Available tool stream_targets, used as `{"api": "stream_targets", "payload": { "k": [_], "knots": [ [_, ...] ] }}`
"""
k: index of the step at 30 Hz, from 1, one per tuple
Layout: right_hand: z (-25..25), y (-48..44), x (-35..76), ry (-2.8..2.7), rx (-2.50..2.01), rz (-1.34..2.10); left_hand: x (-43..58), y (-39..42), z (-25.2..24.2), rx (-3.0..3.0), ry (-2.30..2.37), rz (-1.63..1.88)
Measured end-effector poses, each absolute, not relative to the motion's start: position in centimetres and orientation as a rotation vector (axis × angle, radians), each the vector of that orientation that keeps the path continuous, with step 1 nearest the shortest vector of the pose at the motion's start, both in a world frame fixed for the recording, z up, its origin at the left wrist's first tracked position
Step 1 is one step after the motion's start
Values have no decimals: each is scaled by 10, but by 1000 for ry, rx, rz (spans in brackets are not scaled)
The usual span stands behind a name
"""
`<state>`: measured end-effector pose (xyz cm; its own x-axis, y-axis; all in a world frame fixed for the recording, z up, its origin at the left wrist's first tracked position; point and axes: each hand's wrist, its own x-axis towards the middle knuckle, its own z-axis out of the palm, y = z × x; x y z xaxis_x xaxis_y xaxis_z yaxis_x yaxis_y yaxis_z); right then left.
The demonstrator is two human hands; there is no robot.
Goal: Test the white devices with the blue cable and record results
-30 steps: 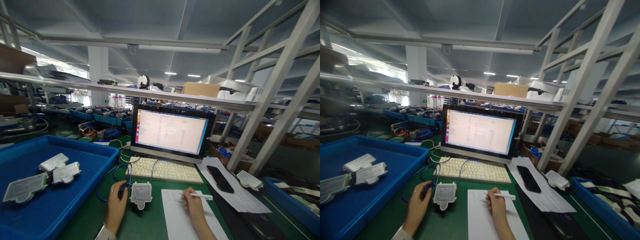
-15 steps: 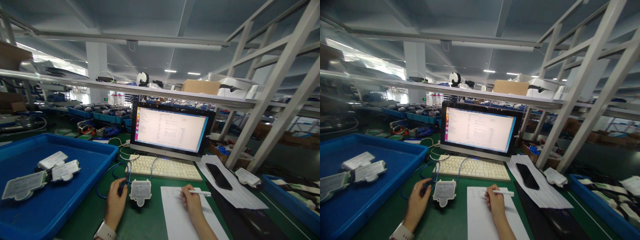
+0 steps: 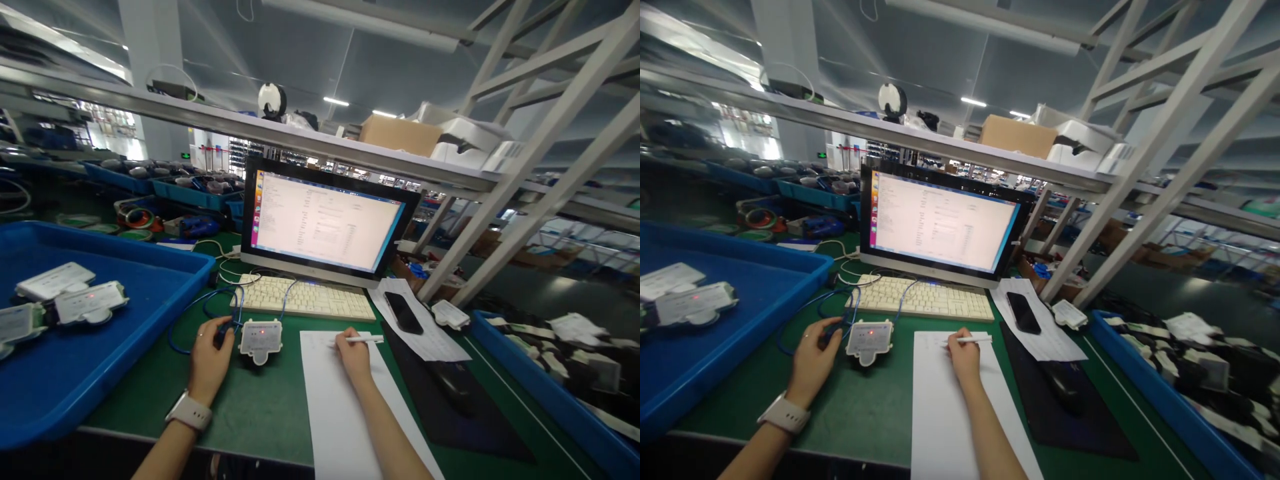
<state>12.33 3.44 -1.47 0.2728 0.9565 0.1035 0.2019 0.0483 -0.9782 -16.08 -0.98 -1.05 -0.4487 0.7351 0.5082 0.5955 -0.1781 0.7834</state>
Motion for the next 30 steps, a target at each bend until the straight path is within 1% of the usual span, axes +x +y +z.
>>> {"api": "stream_targets", "payload": {
  "k": [12,30],
  "knots": [
    [-11,25,118,-1502,-1527,719,-158,-11,-8,1607,1945,1695],
    [-11,23,118,-1551,-1574,672,-154,-15,-4,1579,1955,1688]
  ]
}}
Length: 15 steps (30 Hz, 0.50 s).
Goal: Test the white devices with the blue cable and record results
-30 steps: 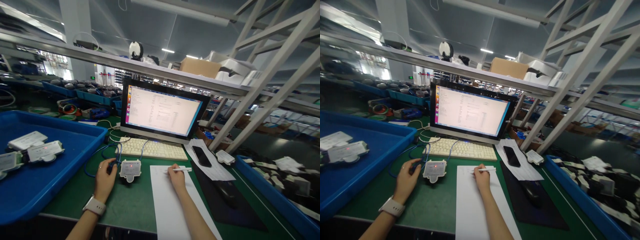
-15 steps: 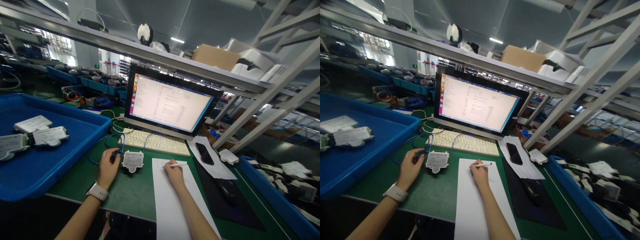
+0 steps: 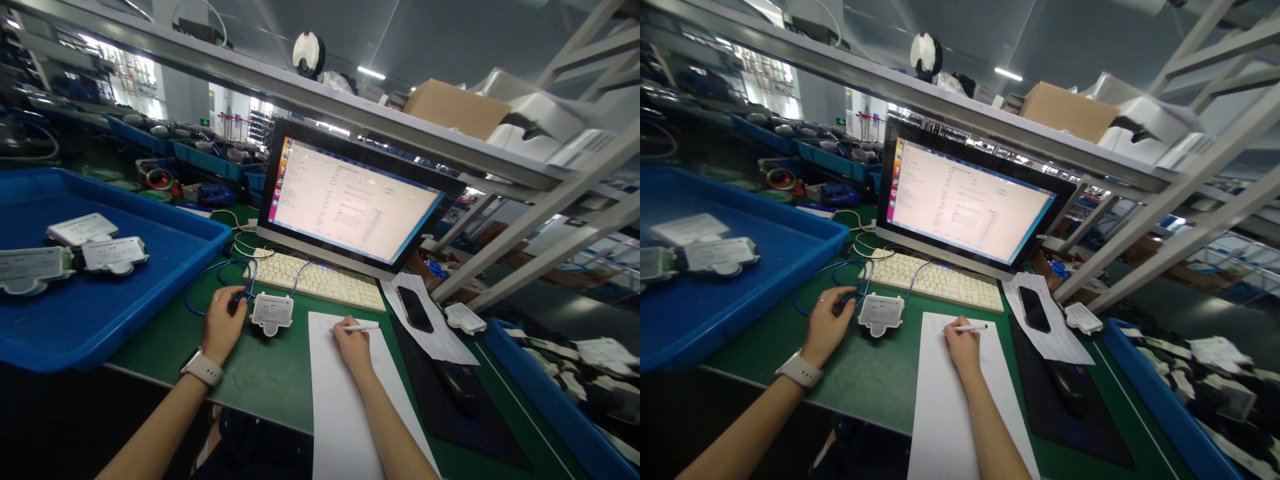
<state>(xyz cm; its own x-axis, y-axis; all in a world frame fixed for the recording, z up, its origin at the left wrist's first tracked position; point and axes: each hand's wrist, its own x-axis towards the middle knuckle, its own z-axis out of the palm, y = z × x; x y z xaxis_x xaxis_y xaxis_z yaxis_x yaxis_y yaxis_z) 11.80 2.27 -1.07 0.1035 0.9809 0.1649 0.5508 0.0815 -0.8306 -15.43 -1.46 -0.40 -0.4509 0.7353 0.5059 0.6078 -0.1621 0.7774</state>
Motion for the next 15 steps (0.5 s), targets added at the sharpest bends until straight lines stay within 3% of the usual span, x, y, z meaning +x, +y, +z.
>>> {"api": "stream_targets", "payload": {
  "k": [15],
  "knots": [
    [-8,22,118,-1540,-1606,624,-154,-15,-5,1572,1947,1712]
  ]
}}
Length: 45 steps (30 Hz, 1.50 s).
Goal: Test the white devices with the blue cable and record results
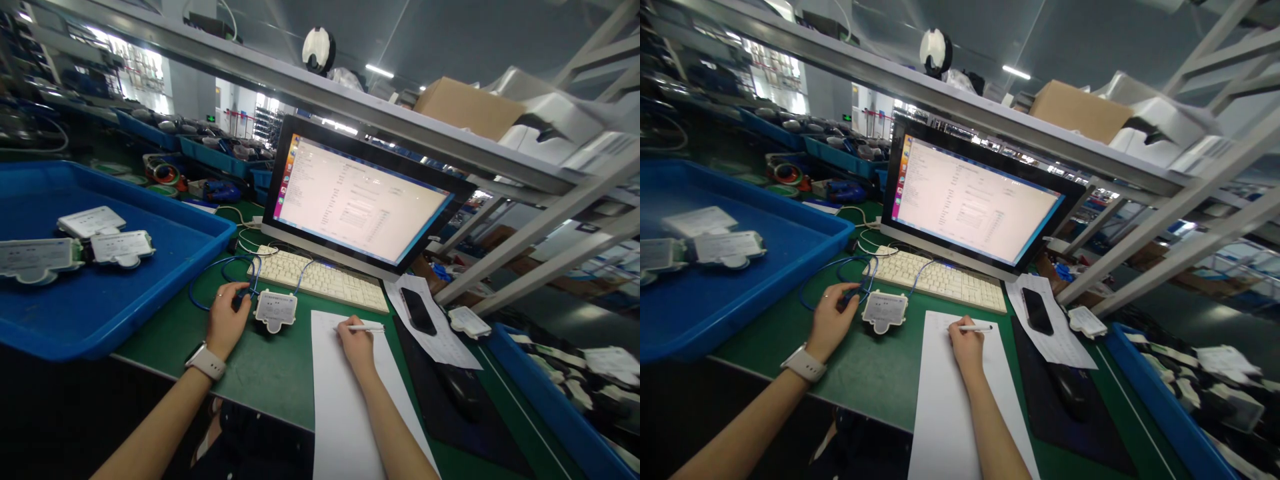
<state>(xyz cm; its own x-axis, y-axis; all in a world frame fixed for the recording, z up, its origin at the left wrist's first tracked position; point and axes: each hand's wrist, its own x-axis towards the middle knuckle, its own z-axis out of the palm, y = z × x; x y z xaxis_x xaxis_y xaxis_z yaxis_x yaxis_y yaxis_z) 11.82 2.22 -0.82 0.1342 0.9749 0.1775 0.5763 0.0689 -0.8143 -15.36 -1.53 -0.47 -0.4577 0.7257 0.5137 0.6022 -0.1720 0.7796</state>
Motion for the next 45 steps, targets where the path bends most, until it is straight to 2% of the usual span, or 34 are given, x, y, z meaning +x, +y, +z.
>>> {"api": "stream_targets", "payload": {
  "k": [31,45],
  "knots": [
    [-11,26,121,-1476,-1551,640,-154,-16,-5,1554,1963,1708],
    [-6,41,148,-1251,-1587,973,-157,-15,-7,1603,1973,1706]
  ]
}}
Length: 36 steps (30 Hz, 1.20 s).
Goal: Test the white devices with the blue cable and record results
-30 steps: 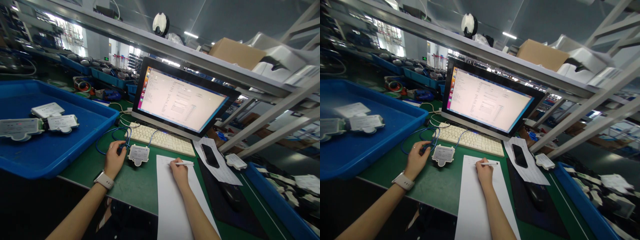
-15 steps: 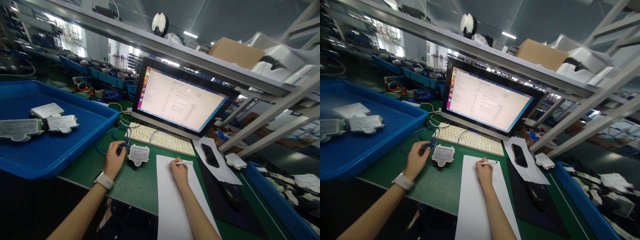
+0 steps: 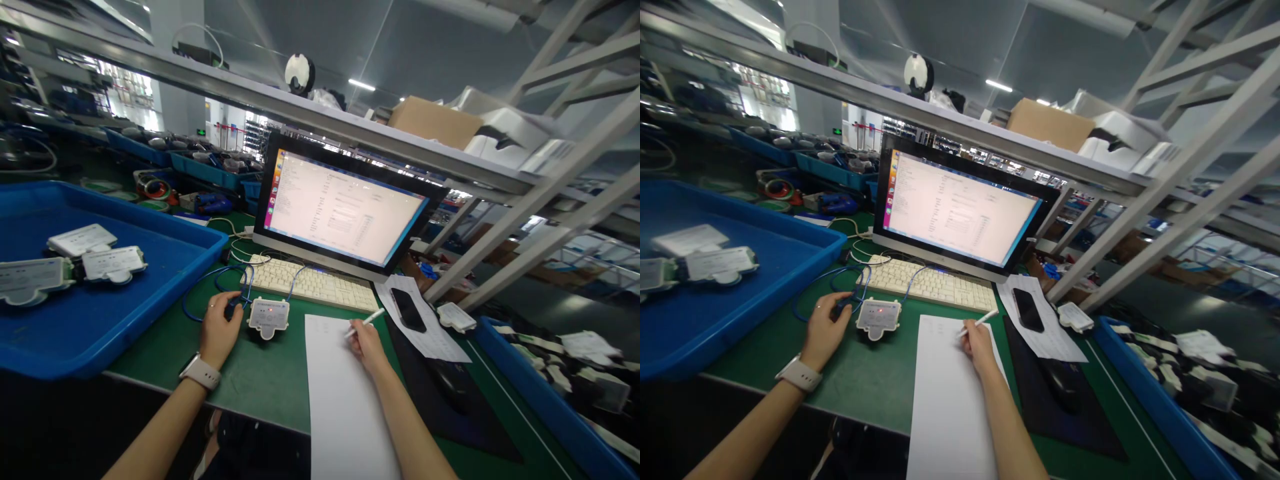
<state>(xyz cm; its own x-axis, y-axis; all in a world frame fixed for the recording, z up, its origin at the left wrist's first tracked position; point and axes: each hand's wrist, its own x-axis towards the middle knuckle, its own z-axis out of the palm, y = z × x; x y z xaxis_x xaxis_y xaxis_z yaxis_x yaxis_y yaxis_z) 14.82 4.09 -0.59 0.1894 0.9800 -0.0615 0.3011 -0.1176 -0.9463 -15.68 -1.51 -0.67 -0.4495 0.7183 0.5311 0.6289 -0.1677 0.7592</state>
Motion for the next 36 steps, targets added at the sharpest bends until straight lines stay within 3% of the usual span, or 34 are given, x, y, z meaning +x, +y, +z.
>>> {"api": "stream_targets", "payload": {
  "k": [9,16,19,25,31,36],
  "knots": [
    [8,20,204,-1483,-1748,794,-151,-21,6,1832,1902,1703],
    [-6,6,205,-1411,-1637,477,-134,-32,12,2219,1868,1162],
    [-14,5,207,-1326,-1543,490,-131,-30,14,2229,1937,1055],
    [-16,8,210,-1238,-1490,576,-136,-35,28,2317,1891,1169],
    [-17,6,210,-1259,-1487,596,-175,-63,75,2388,1948,1481],
    [-30,12,219,-1377,-1561,551,-248,-52,100,2270,2367,1283]
  ]
}}
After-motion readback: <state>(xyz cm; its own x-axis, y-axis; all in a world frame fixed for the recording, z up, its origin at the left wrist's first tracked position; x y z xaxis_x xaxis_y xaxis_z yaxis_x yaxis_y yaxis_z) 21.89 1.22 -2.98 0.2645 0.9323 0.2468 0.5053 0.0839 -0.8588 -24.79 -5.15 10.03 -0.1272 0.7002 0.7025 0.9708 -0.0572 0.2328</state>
